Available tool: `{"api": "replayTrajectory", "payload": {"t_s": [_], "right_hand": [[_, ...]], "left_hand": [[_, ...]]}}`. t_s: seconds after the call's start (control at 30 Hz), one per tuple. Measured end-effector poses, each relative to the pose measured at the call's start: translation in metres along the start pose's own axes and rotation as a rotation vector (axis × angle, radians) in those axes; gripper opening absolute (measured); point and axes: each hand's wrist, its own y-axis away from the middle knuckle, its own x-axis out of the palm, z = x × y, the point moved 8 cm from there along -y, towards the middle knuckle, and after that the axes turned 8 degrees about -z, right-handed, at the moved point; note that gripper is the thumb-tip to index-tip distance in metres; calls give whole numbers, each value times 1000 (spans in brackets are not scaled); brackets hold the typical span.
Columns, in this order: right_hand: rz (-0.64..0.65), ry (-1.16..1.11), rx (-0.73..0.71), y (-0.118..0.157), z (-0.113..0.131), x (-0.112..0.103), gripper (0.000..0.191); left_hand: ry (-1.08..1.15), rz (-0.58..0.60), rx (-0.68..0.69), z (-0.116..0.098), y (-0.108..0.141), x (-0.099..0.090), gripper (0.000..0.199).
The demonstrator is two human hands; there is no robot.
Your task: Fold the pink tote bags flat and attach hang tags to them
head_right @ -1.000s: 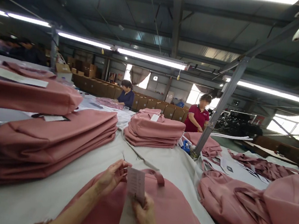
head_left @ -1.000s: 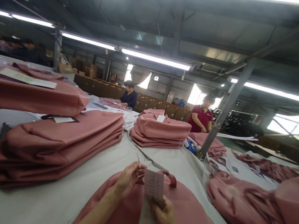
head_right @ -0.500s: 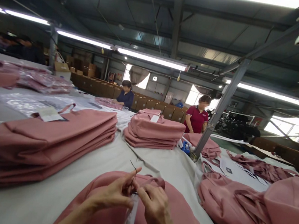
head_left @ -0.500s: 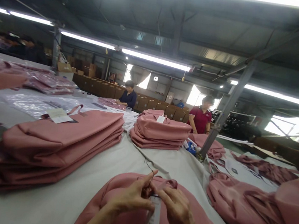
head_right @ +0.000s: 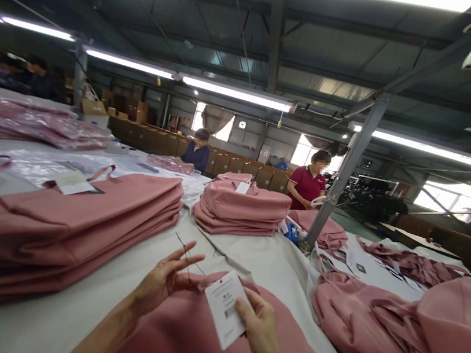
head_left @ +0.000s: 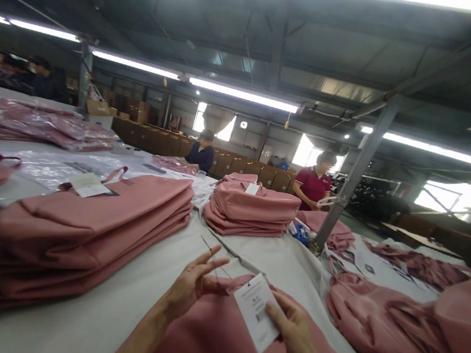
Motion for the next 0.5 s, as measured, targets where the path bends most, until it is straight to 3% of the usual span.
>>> {"api": "replayTrajectory", "payload": {"t_s": [0.07, 0.17, 0.3, 0.4, 0.5], "right_hand": [[-59, -78, 20, -5, 8, -7, 54], [-105, -70, -38, -12, 20, -5, 51], [-194, -72, -50, -19, 19, 8, 52], [-277, -284, 73, -23, 1, 21, 59], [-397, -433, 85, -29, -13, 30, 64]], "left_hand": [[-98, -55, -22, 2, -6, -13, 77], [-276, 33, -51, 16, -9, -14, 103], [-301, 126, -53, 20, -3, -2, 134], [-239, 158, -16, 14, 3, 14, 137], [-93, 140, 40, 12, 5, 29, 136]]}}
